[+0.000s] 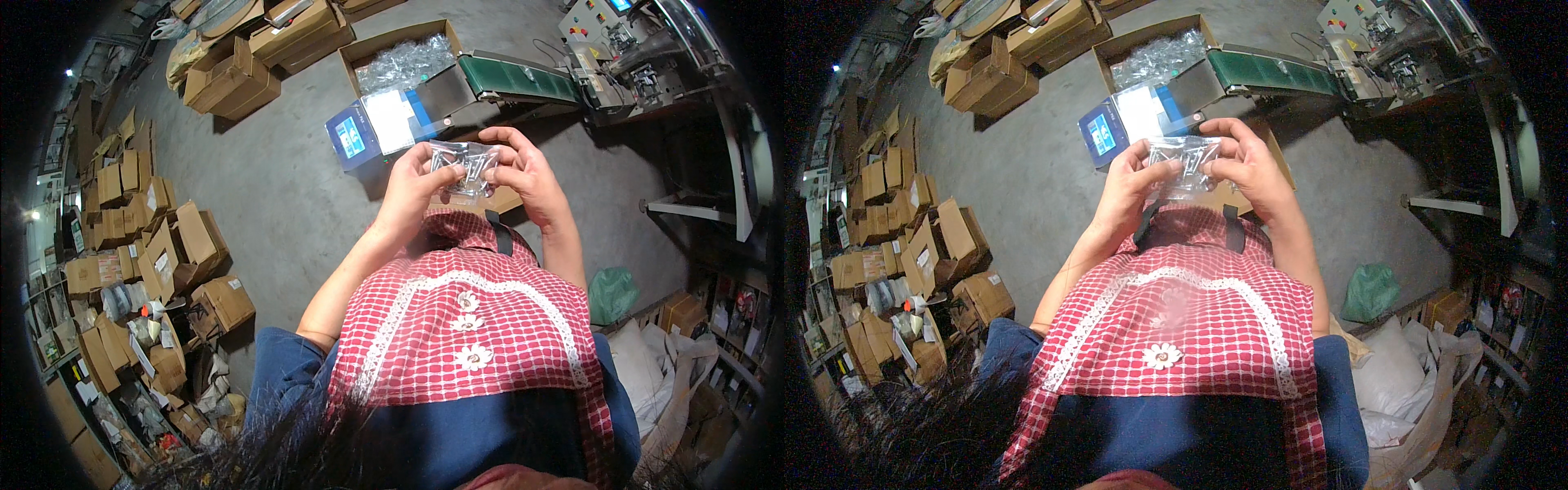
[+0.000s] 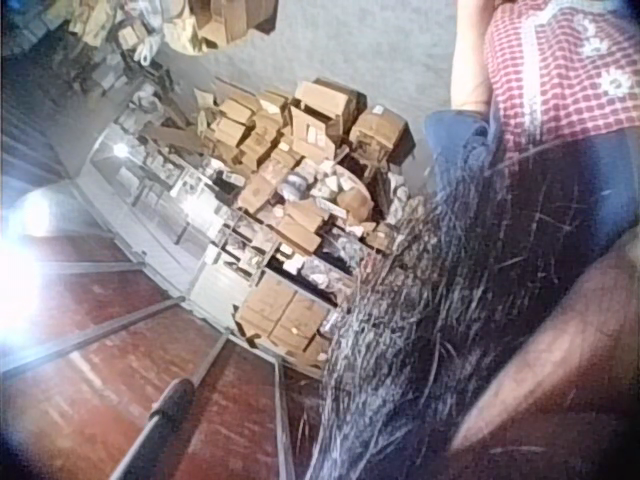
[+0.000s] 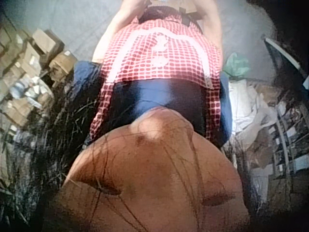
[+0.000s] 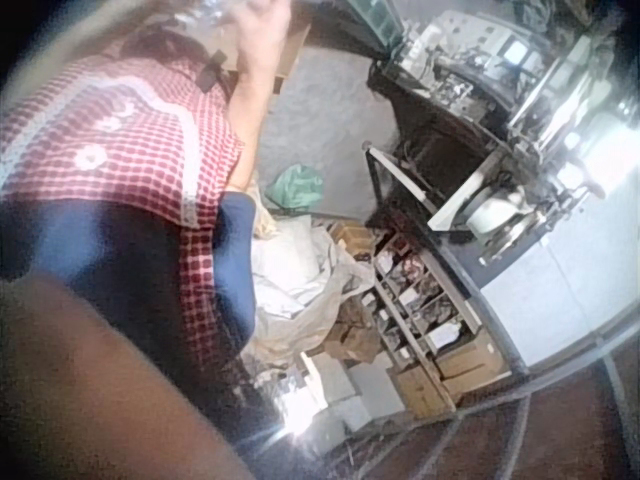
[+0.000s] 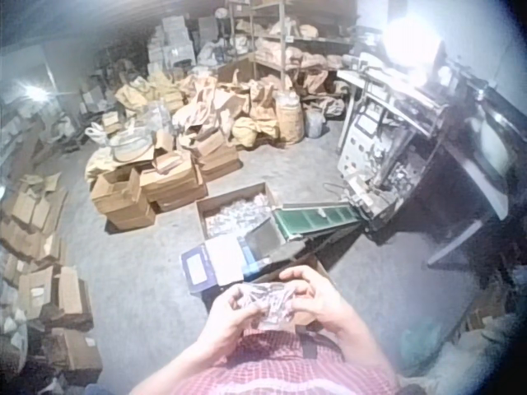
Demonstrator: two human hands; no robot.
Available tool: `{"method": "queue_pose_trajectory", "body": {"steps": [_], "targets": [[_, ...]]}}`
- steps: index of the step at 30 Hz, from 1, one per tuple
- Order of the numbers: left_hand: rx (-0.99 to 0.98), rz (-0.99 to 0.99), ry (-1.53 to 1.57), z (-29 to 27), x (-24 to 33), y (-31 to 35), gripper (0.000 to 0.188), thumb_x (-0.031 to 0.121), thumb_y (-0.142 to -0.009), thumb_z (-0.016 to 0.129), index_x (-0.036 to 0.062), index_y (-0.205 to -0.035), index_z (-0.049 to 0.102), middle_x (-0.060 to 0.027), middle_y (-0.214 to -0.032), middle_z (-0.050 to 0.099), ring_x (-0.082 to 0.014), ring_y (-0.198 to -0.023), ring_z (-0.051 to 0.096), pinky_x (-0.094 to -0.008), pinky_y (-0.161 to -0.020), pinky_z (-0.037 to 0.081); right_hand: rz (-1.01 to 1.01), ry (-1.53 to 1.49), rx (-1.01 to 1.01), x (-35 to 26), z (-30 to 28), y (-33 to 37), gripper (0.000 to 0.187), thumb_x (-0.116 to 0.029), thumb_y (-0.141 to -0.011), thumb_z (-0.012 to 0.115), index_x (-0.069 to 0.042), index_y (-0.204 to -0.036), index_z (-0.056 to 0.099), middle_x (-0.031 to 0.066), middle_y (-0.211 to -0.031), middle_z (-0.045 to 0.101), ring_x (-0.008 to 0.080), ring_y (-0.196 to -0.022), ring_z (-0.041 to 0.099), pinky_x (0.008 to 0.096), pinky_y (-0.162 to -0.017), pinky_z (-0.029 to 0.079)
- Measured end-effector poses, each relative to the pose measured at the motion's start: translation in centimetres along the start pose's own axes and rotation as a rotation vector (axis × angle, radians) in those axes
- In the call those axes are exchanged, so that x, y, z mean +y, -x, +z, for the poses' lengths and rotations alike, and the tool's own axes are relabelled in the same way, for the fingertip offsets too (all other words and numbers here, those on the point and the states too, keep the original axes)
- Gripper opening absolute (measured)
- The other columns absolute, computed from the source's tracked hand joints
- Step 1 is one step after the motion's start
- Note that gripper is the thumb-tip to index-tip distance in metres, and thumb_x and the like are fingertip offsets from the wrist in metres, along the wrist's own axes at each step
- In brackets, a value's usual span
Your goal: The person handles small plastic bags containing metal screws, checks the contents, and uses a machine control panel to manage a packaging process.
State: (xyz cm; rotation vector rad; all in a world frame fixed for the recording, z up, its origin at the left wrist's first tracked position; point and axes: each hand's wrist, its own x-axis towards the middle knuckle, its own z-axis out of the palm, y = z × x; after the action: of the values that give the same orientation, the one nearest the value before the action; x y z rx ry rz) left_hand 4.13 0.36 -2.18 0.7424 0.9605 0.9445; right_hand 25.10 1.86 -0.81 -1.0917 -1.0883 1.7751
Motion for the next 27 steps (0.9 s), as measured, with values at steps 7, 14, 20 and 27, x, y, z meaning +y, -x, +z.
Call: {"method": "queue_pose_trajectory", "body": {"steps": [7,14,20,27], "targets": [[0.012,-0.019,-0.009,-0.1,0.0,0.1,0.04,0.007,-0.085,0.071,-0.0023,-0.12,0.054,-0.0093,-0.103,0.069,-0.015,-0.089,0.067,-0.0284,-0.078,0.054,0.007,0.06,-0.079,-0.4,0.7,0.9,0.061,0.001,-0.078,0.068,-0.003,-0.134,0.044,0.0092,-0.1,0.066,0.0143,-0.085,0.064,0.0287,-0.071,0.053],[-0.008,0.004,-0.005,0.2,-0.3,0.1,0.04,0.006,-0.085,0.073,-0.0021,-0.119,0.053,-0.0094,-0.102,0.069,-0.0164,-0.092,0.068,-0.0297,-0.079,0.055,-0.055,-0.007,-0.06,0.7,0.7,0.7,0.061,0.005,-0.078,0.065,-0.003,-0.134,0.043,0.0087,-0.097,0.065,0.0145,-0.083,0.064,0.0291,-0.069,0.053],[0.019,0.052,-0.037,0.2,-0.4,0.2,0.043,0.004,-0.083,0.073,-0.0026,-0.12,0.053,-0.0096,-0.104,0.067,-0.0156,-0.089,0.067,-0.0294,-0.079,0.055,-0.006,-0.029,-0.04,0.7,0.7,0.7,0.059,-0.001,-0.08,0.069,-0.002,-0.133,0.043,0.0086,-0.102,0.066,0.0122,-0.085,0.064,0.0258,-0.071,0.053],[0.002,0.01,-0.018,0.2,0.4,0.6,0.042,0.004,-0.079,0.068,-0.0008,-0.119,0.055,-0.0094,-0.103,0.066,-0.0147,-0.091,0.065,-0.0288,-0.081,0.054,-0.038,-0.029,-0.013,1.5,1.2,0.6,0.059,-0.004,-0.081,0.074,-0.003,-0.132,0.044,0.0061,-0.097,0.064,0.0122,-0.084,0.063,0.0265,-0.07,0.053]]}}
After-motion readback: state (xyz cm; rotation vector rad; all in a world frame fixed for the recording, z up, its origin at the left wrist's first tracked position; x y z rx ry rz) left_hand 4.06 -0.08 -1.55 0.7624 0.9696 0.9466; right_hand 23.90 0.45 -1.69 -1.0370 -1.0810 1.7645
